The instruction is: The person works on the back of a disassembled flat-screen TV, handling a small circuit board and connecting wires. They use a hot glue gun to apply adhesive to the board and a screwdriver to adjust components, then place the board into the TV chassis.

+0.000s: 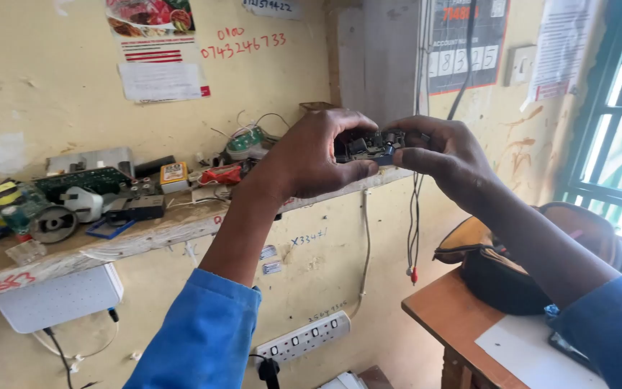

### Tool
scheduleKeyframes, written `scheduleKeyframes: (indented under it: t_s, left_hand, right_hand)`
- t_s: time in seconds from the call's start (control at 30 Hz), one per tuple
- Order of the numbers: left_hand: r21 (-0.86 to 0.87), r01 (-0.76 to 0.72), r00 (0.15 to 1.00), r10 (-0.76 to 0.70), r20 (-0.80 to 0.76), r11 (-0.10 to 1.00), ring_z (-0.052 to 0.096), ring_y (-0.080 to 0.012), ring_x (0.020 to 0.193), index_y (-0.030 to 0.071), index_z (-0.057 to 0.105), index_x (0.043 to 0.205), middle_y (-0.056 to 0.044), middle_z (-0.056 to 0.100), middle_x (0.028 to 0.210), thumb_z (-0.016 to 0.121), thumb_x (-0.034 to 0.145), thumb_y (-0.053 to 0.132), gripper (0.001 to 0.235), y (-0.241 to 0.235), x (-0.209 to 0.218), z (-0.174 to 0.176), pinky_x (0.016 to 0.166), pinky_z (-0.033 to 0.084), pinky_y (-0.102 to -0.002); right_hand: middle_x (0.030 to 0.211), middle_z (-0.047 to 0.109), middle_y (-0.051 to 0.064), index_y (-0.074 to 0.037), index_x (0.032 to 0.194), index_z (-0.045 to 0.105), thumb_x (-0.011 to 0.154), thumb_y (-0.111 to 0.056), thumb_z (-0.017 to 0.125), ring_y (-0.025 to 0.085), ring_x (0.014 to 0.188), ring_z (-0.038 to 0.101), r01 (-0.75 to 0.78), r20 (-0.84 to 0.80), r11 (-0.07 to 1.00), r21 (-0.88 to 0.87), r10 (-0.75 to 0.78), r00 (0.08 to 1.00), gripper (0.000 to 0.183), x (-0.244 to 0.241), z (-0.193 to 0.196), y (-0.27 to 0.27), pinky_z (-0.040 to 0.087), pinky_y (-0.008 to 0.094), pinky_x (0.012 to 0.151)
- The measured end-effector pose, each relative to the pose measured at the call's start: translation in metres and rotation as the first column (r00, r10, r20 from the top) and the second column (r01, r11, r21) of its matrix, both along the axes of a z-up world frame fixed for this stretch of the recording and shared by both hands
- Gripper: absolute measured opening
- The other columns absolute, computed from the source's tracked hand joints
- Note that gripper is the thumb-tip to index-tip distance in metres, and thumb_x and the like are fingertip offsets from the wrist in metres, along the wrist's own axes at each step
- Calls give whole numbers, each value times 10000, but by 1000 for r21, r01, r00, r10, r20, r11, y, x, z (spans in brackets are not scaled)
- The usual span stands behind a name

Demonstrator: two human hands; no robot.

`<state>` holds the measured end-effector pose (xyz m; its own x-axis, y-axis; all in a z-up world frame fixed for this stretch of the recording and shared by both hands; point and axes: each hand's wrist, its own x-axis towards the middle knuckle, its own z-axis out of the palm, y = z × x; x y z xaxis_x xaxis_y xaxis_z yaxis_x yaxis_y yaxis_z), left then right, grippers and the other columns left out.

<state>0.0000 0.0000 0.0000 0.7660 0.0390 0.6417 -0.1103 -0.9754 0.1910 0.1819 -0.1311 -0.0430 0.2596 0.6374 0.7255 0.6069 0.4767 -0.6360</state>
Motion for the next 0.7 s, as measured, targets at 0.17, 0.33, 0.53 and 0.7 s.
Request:
scheduleKeyframes:
  t_s: [0.17,0.33,0.53,0.7]
  left_hand:
    - [-31,64,996,-65,-57,997,729,-314,1073,158,732,1193,-87,762,1078,802,767,278,448,-30,38,-7,989,539,-466]
    - [-36,186,978,-189,-94,982,744,-306,1035,133,738,1177,-96,766,1042,814,763,247,436,-71,86,-23,946,561,-441]
    - [-38,401,907,-402,-126,915,728,-385,1010,80,724,1186,-163,754,1043,822,735,181,473,-148,156,-60,906,571,-451]
    - [-107,477,847,-489,-207,872,733,-389,996,127,746,1165,-142,762,1031,817,724,230,458,-227,201,-90,875,578,-508]
  right_hand:
    - [673,354,-41,-17,1218,731,757,-234,756,81,615,459,44,17,999,-26,-44,999,510,26,-11,-41,412,257,646]
    - [675,349,-53,-21,1198,744,758,-221,755,66,618,461,148,16,986,-78,-148,989,484,36,-18,-110,415,255,642]
    - [596,424,24,-4,1222,740,728,-274,797,123,523,419,337,124,927,-164,-319,940,566,98,-53,-209,341,305,485]
    - [600,463,27,7,1192,735,748,-388,843,108,547,389,456,154,856,-245,-430,890,604,129,-86,-310,360,283,520]
